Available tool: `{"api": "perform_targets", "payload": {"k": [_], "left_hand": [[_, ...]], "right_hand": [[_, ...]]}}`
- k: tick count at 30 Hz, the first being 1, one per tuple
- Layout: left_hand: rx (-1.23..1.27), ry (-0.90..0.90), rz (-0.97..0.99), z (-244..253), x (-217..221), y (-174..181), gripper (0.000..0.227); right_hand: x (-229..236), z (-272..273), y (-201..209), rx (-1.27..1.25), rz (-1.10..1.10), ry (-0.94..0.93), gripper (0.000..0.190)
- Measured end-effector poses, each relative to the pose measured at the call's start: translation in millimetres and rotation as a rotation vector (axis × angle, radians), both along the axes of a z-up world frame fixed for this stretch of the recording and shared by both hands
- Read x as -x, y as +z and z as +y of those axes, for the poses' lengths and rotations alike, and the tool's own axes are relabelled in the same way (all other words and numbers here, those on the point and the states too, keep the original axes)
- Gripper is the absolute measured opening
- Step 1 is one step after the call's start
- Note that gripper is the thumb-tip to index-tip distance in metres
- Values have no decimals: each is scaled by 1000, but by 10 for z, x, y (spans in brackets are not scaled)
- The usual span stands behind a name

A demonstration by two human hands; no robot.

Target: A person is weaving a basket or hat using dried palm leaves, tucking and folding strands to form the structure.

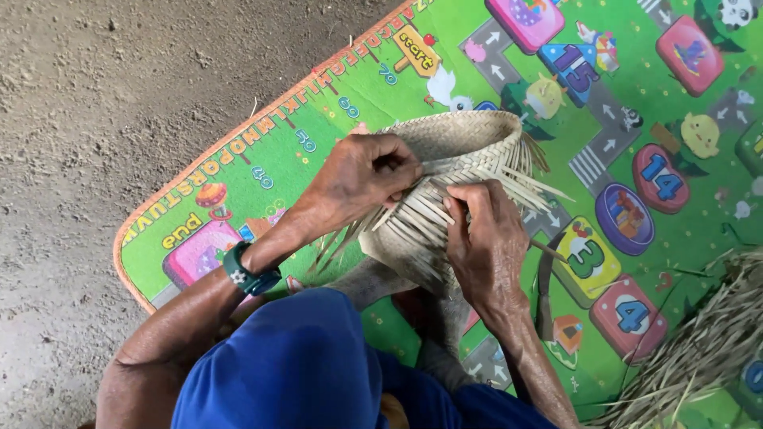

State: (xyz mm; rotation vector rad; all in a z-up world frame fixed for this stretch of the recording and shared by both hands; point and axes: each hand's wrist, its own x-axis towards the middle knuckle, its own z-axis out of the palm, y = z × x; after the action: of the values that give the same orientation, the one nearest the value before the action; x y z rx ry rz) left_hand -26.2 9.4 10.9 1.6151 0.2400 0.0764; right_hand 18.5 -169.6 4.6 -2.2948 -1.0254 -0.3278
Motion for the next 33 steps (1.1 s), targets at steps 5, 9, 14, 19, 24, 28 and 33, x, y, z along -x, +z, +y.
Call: {"api": "perform_targets", "payload": {"k": [5, 9, 14, 19, 24, 28, 33], "left_hand": [[-38, 55, -67, -37, 43, -39, 9], [-291, 107, -133, -38, 72, -20, 10], [-64, 88, -74, -37, 160, 35, 8], [66, 105, -30, -39, 170, 32, 13], [5, 118, -30, -14, 175, -50, 10], [27, 97, -9, 59, 239, 70, 7], [-75, -60, -58, 249, 270, -114, 27]], "right_hand": [[10, 16, -34, -18, 4, 9, 5], [23, 20, -42, -56, 26, 25, 3], [38, 63, -49, -59, -21, 61, 2], [38, 55, -76, 51, -207, 61, 5], [62, 68, -91, 36, -221, 75, 8], [80, 94, -133, -9, -205, 115, 7], [75, 131, -139, -35, -188, 177, 5]]}}
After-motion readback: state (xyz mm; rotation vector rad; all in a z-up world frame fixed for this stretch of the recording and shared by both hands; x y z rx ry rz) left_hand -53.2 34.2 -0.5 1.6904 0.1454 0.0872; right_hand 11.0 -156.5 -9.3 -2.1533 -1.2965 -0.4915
